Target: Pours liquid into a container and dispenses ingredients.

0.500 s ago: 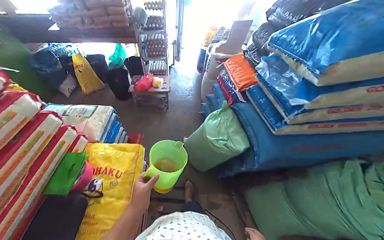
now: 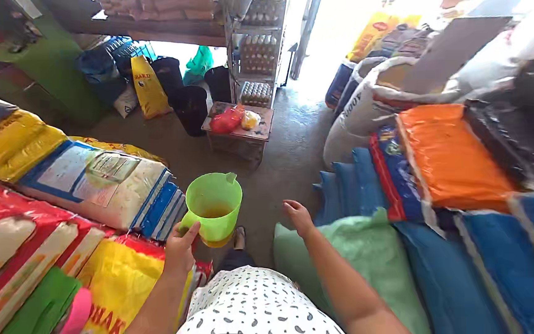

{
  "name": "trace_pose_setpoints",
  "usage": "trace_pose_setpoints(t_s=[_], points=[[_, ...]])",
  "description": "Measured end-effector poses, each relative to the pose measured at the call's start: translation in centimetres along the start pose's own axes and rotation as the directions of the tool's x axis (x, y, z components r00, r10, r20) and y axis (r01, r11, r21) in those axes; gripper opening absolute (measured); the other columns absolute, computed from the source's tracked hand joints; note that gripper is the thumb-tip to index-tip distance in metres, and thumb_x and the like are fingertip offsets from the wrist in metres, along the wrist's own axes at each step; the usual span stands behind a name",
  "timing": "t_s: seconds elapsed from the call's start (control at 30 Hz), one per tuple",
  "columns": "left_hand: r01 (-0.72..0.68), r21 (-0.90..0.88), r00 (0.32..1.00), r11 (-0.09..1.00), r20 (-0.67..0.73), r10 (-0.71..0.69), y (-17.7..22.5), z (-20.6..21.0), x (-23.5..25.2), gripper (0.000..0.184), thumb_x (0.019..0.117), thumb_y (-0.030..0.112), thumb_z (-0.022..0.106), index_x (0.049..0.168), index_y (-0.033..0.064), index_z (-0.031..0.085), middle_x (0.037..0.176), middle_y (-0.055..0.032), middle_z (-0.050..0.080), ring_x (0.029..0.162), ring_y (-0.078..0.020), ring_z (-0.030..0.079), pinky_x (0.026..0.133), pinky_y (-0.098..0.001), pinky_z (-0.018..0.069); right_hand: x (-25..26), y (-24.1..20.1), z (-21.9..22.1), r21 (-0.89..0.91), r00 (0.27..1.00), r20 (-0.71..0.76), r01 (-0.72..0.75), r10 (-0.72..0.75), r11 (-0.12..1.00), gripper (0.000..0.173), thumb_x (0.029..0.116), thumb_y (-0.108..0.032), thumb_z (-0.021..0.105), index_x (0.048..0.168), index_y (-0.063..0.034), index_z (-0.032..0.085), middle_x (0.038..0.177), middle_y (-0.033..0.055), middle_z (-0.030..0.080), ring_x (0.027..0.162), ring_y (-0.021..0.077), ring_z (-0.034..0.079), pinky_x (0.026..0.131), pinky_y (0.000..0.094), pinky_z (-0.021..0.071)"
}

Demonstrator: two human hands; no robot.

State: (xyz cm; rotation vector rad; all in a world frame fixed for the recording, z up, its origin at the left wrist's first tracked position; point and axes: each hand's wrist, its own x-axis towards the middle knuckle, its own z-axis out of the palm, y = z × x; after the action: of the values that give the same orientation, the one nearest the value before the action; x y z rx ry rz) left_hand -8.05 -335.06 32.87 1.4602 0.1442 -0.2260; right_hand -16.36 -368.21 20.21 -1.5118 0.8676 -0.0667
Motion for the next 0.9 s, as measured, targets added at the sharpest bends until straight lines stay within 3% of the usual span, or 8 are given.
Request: trace_pose_setpoints(t_s=[0.1,0.17,0.27,0.43,0.63,0.7,0.77,0.9], points=[[-0.005,0.051,1.0,0.999,-0.03,0.007,-1.9,2.7,9.4,0.017,0.0926,-0.001,0.068,0.108,-0.0019,0.061,0.089,-0.0027,0.071,0.079,-0.0069,0.069,0.075,-0.0236,0.0592,11.6,-1.3,2.6,0.069,1.0,0.019,-0.007,0.006,0.998,0.035,0.1075,-0.021,0.053,0.134,0.0003,0.06,0.126,0.017,0.066,0.106,0.0218,0.064,0.091,0.039,0.0517],[0.005,0.108,0.999,0.994,-0.047,0.0,-3.5,4.3,15.7,0.025,0.0903,-0.001,0.07,0.113,-0.0057,0.062,0.094,-0.0068,0.072,0.085,-0.0103,0.069,0.079,-0.0272,0.0597,19.0,0.0,4.2,0.101,0.999,0.033,-0.04,0.037,0.994,0.036,0.1067,-0.021,0.054,0.135,0.0011,0.059,0.124,0.0177,0.065,0.102,0.0214,0.064,0.087,0.0383,0.0519],[-0.001,0.155,0.997,0.988,-0.079,0.014,-4.1,8.4,25.6,0.035,0.0874,0.001,0.074,0.118,-0.0077,0.059,0.102,-0.0108,0.07,0.093,-0.0122,0.069,0.086,-0.0305,0.0597,28.5,-1.2,5.8,0.112,0.991,0.027,-0.135,0.132,0.985,0.036,0.1061,-0.018,0.056,0.135,0.0044,0.058,0.126,0.0224,0.064,0.105,0.0266,0.063,0.091,0.0419,0.0511],[-0.033,0.134,0.972,0.99,-0.226,0.063,-3.3,14.0,40.1,0.031,0.0899,0.002,0.071,0.117,-0.006,0.057,0.1,-0.0065,0.067,0.091,-0.0081,0.065,0.086,-0.0267,0.0563,40.7,-7.5,8.0,0.111,0.964,0.077,-0.263,0.255,0.958,0.035,0.1048,-0.021,0.06,0.132,0.0008,0.061,0.122,0.0183,0.065,0.104,0.0232,0.063,0.09,0.0398,0.0511],[-0.086,0.118,0.935,0.989,-0.333,0.121,-4.8,20.3,57.9,0.029,0.0933,0.002,0.065,0.12,-0.0038,0.055,0.099,-0.0028,0.066,0.088,-0.0056,0.065,0.084,-0.0251,0.0567,63.7,-13.8,12.1,0.096,0.949,0.193,-0.271,0.249,0.958,0.039,0.1082,-0.026,0.052,0.134,0.0024,0.058,0.122,0.0174,0.065,0.099,0.0199,0.064,0.088,0.0357,0.0524],[-0.106,0.132,0.928,0.986,-0.342,0.146,-5.2,23.0,64.2,0.029,0.0949,0.002,0.063,0.121,-0.0045,0.053,0.098,-0.002,0.066,0.087,-0.0044,0.065,0.084,-0.0247,0.0566,71.5,-15.5,14.5,0.162,0.937,0.2,-0.321,0.287,0.933,0.04,0.11,-0.025,0.048,0.137,0.0033,0.055,0.129,0.0192,0.062,0.108,0.023,0.063,0.093,0.0375,0.0512],[-0.109,0.143,0.925,0.984,-0.349,0.153,-6.0,24.7,69.5,0.025,0.0955,0.0,0.06,0.12,-0.003,0.054,0.095,0.0,0.065,0.085,-0.0037,0.064,0.083,-0.0236,0.0563,76.9,-16.5,17.1,0.277,0.907,0.198,-0.415,0.372,0.866,0.045,0.1107,-0.024,0.045,0.146,0.0039,0.047,0.145,0.0225,0.054,0.129,0.0299,0.057,0.107,0.0424,0.0469],[-0.135,0.162,0.935,0.978,-0.305,0.18,-7.1,27.8,78.7,0.016,0.0967,0.0,0.056,0.112,0.0024,0.055,0.089,0.0045,0.064,0.082,-0.0019,0.064,0.081,-0.0214,0.0559,85.7,-17.6,21.4,0.473,0.83,0.057,-0.512,0.556,0.717,0.044,0.1104,-0.021,0.044,0.145,0.0054,0.045,0.145,0.0251,0.053,0.131,0.0325,0.056,0.108,0.045,0.0463]])
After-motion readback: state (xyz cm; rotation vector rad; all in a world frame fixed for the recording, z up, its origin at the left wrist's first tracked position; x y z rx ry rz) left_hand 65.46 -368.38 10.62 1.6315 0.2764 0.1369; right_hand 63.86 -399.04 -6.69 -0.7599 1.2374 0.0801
